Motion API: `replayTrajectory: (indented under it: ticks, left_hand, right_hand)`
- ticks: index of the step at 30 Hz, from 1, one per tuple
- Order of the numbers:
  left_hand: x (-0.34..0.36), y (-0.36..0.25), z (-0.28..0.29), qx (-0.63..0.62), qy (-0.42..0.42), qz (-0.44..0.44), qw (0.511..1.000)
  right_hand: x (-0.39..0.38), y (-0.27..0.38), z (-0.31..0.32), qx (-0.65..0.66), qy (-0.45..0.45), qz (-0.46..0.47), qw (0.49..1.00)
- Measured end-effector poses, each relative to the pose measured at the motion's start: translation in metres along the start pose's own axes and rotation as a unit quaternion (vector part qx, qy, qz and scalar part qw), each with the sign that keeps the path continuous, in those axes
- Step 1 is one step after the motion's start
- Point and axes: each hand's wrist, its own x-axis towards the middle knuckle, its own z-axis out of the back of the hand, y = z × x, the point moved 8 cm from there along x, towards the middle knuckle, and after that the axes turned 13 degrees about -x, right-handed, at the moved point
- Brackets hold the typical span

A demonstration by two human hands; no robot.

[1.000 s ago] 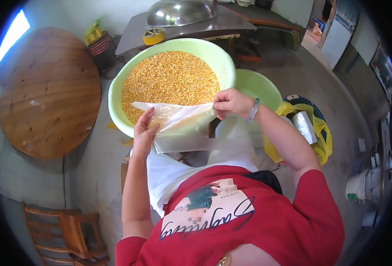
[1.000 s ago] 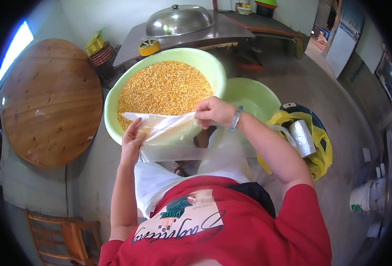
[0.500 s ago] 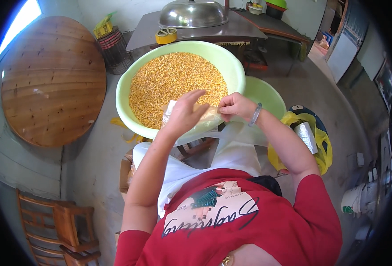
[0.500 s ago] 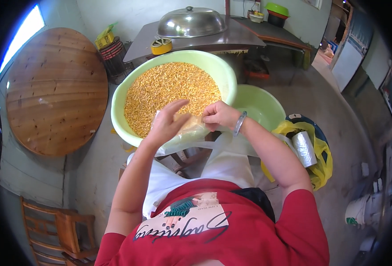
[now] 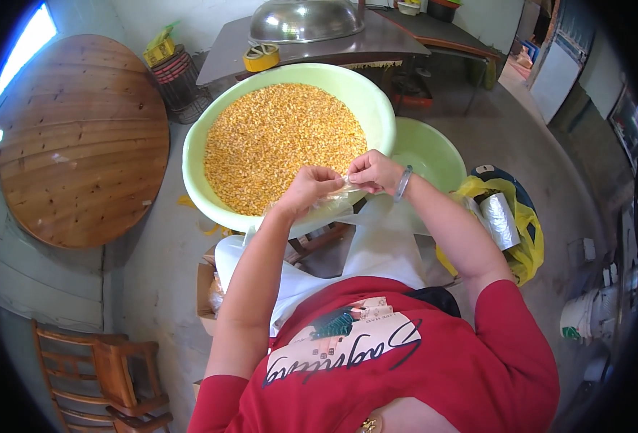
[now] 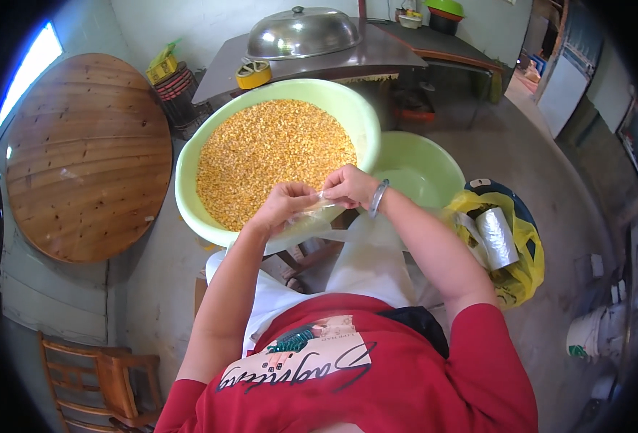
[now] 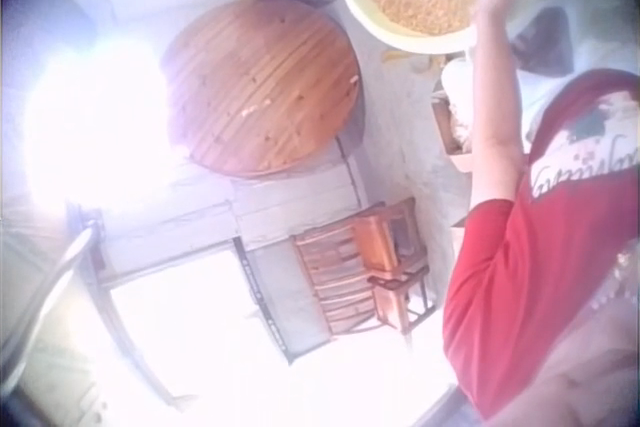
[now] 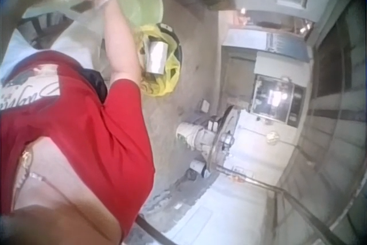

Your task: The person scoops handfuls of corn grain into a small plastic bag from a large basin, then places the filled bag into an open cardboard box before starting on a new bag.

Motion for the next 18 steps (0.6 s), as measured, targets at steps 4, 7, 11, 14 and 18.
replayTrajectory:
  ticks: [4, 7, 11, 14, 18]
  left_hand:
    - [-0.0016, 0.0023, 0.0027, 0.022, -0.001, 0.012, 1.000]
    - [-0.0020, 0.0035, -0.0002, 0.011, 0.013, 0.007, 1.000]
    - [0.0017, 0.0084, 0.0050, -0.020, 0.022, 0.019, 0.999]
    - [0.0015, 0.0082, 0.0042, -0.023, 0.032, 0.016, 0.999]
    - [0.0009, 0.0072, 0.0008, -0.029, 0.043, 0.015, 0.999]
  right_hand:
    - [-0.0006, 0.0050, -0.0032, 0.004, 0.018, 0.010, 1.000]
    - [-0.0007, 0.0030, -0.0015, -0.015, 0.025, 0.013, 1.000]
    - [0.0023, -0.0006, 0.0018, -0.039, 0.013, -0.007, 0.999]
    - [0.0038, -0.0015, 0.0019, -0.038, 0.008, -0.002, 0.999]
    - [0.0012, 0.0002, -0.0001, -0.026, 0.021, 0.023, 0.999]
